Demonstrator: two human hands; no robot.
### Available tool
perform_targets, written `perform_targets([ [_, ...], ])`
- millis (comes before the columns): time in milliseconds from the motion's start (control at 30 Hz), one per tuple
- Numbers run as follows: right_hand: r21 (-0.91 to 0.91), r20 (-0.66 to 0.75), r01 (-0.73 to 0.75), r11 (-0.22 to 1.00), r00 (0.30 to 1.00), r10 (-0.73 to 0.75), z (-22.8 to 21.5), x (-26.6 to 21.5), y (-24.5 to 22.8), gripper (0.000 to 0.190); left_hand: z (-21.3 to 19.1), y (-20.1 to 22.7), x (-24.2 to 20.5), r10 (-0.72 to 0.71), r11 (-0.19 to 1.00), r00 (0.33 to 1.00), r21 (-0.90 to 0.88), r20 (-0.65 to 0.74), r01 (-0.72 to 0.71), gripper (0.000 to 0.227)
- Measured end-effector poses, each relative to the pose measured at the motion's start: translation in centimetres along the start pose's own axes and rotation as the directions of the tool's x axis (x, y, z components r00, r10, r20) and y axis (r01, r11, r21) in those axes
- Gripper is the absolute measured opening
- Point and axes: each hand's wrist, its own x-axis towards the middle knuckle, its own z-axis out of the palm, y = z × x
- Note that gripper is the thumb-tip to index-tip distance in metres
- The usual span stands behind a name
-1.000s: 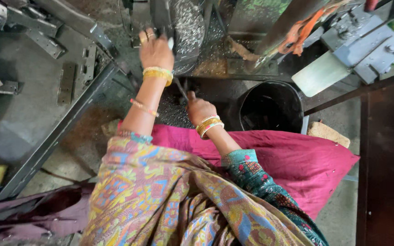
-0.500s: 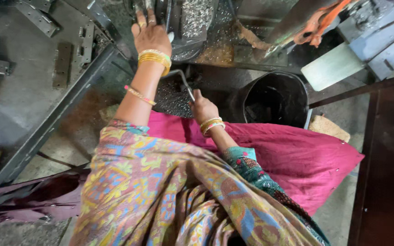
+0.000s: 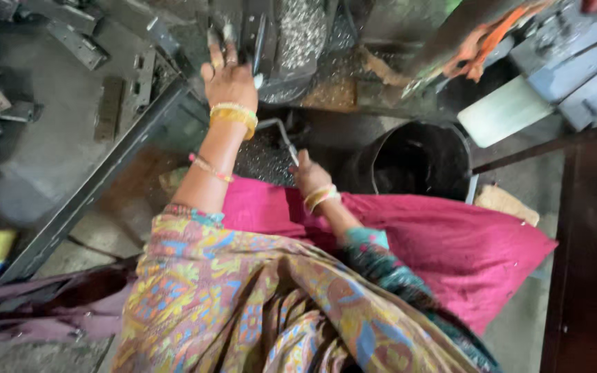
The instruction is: The person operates a metal press machine, repeatedly placing metal pieces into the press and activating it with a lever. The person handles the metal pieces by hand and uses a lever to control the machine's operation.
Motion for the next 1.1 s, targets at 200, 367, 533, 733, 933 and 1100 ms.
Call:
perform_targets([
  [200, -0.112, -0.030, -0.019, 0.994, 0.999, 0.016, -2.3, 1.1, -0.4, 0.037, 1.4, 1.7, 3.4, -0.070, 0.996, 0.997, 0.058, 0.034, 0.068, 0.030],
  [367, 0.012, 0.002, -0.076, 0.997, 0.997, 0.076, -1.5, -0.6, -0.2, 0.034, 2.9, 2.6, 3.5, -0.106, 0.992, 0.994, -0.060, 0.013, 0.107, 0.032],
  [533, -0.137, 0.016, -0.067, 0.988, 0.997, 0.070, -1.4, 1.7, 0.4, 0.041, 4.2, 1.6, 3.7, -0.060, 0.998, 0.996, 0.005, -0.071, 0.060, 0.027],
  [733, -0.044, -0.052, -0.023, 0.999, 0.998, 0.021, -0.3, 0.4, 0.0, 0.051, 4.5, 2.6, 6.0, -0.098, 0.994, 0.993, 0.042, -0.063, 0.101, 0.030],
  [933, -0.021, -0.056, -0.027, 0.999, 0.998, 0.026, -0.3, 1.0, 0.1, 0.037, 3.9, 1.5, 5.6, -0.101, 0.992, 0.994, 0.064, -0.053, 0.104, 0.030],
  [1100, -0.095, -0.123, 0.080, 0.992, 0.988, -0.092, -0.9, 1.5, 1.0, 0.041, 6.5, 1.5, 7.8, -0.170, 0.981, 0.985, 0.104, 0.038, 0.165, 0.033],
])
